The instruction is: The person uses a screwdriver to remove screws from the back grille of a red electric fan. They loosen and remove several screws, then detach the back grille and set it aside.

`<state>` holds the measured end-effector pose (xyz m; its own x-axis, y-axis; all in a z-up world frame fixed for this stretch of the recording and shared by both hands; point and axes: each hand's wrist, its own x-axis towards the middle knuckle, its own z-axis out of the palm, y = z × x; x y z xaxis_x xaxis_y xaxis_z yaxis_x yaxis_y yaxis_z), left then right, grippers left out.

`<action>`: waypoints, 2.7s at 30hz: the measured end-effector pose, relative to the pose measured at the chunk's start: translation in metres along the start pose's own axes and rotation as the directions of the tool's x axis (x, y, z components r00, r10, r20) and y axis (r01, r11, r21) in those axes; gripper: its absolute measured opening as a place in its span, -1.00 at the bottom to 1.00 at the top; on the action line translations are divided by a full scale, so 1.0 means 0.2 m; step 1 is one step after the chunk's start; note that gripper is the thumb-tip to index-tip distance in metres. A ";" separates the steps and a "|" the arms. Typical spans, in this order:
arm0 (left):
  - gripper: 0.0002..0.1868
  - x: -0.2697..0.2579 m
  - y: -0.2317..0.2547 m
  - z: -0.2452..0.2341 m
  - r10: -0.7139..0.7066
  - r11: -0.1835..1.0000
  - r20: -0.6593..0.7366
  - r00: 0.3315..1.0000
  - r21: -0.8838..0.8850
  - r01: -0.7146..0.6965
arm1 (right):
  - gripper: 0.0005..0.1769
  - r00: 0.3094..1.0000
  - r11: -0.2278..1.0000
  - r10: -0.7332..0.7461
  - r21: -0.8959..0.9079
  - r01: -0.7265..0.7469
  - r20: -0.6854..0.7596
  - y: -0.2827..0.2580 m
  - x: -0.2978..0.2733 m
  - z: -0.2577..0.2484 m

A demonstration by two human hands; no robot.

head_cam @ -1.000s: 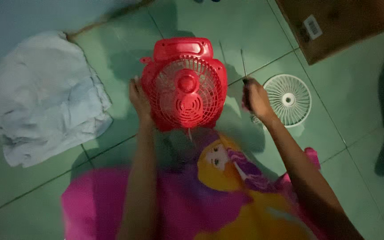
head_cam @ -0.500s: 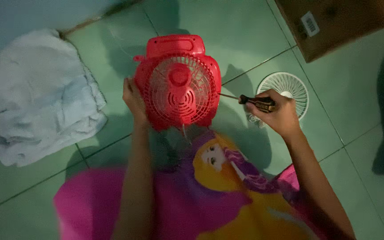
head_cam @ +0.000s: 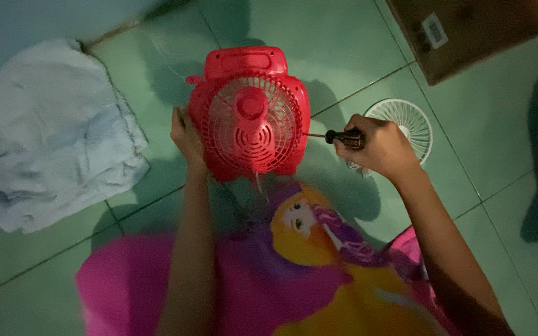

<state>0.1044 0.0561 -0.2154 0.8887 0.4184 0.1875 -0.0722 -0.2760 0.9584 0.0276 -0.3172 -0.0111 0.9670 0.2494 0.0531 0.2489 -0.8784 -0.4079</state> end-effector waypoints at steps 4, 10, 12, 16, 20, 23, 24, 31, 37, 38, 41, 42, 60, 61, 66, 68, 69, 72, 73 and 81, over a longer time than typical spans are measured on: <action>-0.64 0.03 0.01 0.00 -0.138 0.987 -0.023 0.990 0.075 0.140 | -0.66 1.000 1.000 -0.011 -0.020 0.011 0.012 -0.04 0.02 0.00; -0.60 0.02 0.05 -0.01 -0.168 0.986 -0.006 0.986 0.002 0.168 | -0.65 0.993 0.990 -0.115 -0.083 0.116 0.022 -0.06 0.07 0.01; -0.58 0.01 0.07 0.00 -0.251 0.968 -0.002 0.968 -0.035 0.250 | -0.64 0.992 0.991 -0.122 -0.061 0.123 0.022 -0.05 0.09 0.00; -0.59 0.02 0.09 0.00 -0.153 0.987 -0.024 0.988 0.049 0.154 | -0.63 0.994 0.992 -0.088 -0.090 0.094 0.067 -0.06 0.12 0.01; -0.58 0.04 0.06 0.00 -0.171 0.982 0.016 0.985 0.081 0.170 | -0.61 0.987 0.978 -0.104 -0.169 0.125 0.126 -0.08 0.15 0.02; -0.57 0.03 0.00 0.01 -0.161 0.973 0.017 0.987 0.171 0.156 | -0.53 0.985 0.983 -0.132 -0.110 0.145 0.112 -0.11 0.19 0.02; -0.56 0.03 -0.03 0.01 -0.161 0.959 0.012 0.987 0.237 0.153 | -0.55 0.974 0.980 -0.166 -0.088 0.181 0.155 -0.11 0.21 0.03; -0.63 -0.01 -0.11 0.02 0.012 0.775 0.013 1.000 0.632 -0.018 | -0.60 0.905 0.948 -0.250 -0.101 0.301 0.344 -0.11 0.42 0.07; -0.55 0.06 0.27 0.10 0.247 0.871 -0.025 0.969 0.444 -0.210 | -0.34 0.977 0.865 -0.029 -0.484 0.130 0.212 -0.11 0.48 0.12; -0.53 0.05 0.36 0.14 0.256 0.876 0.087 0.963 0.400 -0.269 | -0.25 0.983 0.830 0.026 -0.553 0.081 0.183 -0.12 0.48 0.13; -0.45 -0.02 0.60 0.30 0.375 0.816 0.395 0.839 0.288 -0.501 | -0.33 0.988 0.861 0.045 -0.508 0.036 0.147 -0.11 0.50 0.13; -0.41 -0.05 0.66 0.37 0.399 0.772 0.448 0.800 0.307 -0.556 | -0.33 0.991 0.882 0.077 -0.472 -0.016 0.111 -0.11 0.49 0.13; -0.27 -0.20 0.67 0.41 0.280 0.566 0.617 0.736 0.513 -0.645 | -0.58 0.812 0.931 -0.158 -0.190 0.313 0.562 -0.05 0.43 0.02; -0.26 -0.22 0.67 0.41 0.289 0.567 0.614 0.735 0.509 -0.648 | -0.56 0.800 0.923 -0.226 -0.140 0.358 0.556 -0.05 0.43 0.02; -0.28 -0.27 0.68 0.38 0.297 0.579 0.596 0.746 0.510 -0.637 | -0.40 0.715 0.794 -0.391 -0.180 0.580 0.580 -0.05 0.44 0.07; -0.32 -0.27 0.68 0.37 0.264 0.590 0.612 0.745 0.509 -0.627 | -0.33 0.719 0.777 -0.437 -0.175 0.604 0.541 -0.08 0.44 0.09; -0.33 -0.27 0.68 0.37 0.232 0.589 0.629 0.742 0.517 -0.622 | -0.39 0.741 0.815 -0.484 -0.069 0.575 0.466 -0.09 0.44 0.09; -0.31 -0.26 0.69 0.38 0.227 0.575 0.626 0.746 0.532 -0.622 | -0.27 0.845 0.913 -0.344 -0.065 0.403 0.410 -0.14 0.40 0.09; -0.28 -0.27 0.69 0.39 0.240 0.569 0.618 0.749 0.535 -0.624 | -0.27 0.875 0.913 -0.123 -0.293 0.285 0.468 -0.17 0.38 0.11; -0.27 -0.27 0.69 0.40 0.164 0.570 0.635 0.754 0.563 -0.599 | -0.14 0.924 0.791 0.253 -0.612 -0.026 0.288 -0.26 0.39 0.08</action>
<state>0.0826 -0.0728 -0.1106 0.9463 -0.2796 0.1624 -0.3181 -0.8949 0.3129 0.0887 -0.2462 0.0004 0.9401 0.1255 -0.3170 0.2056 -0.9504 0.2335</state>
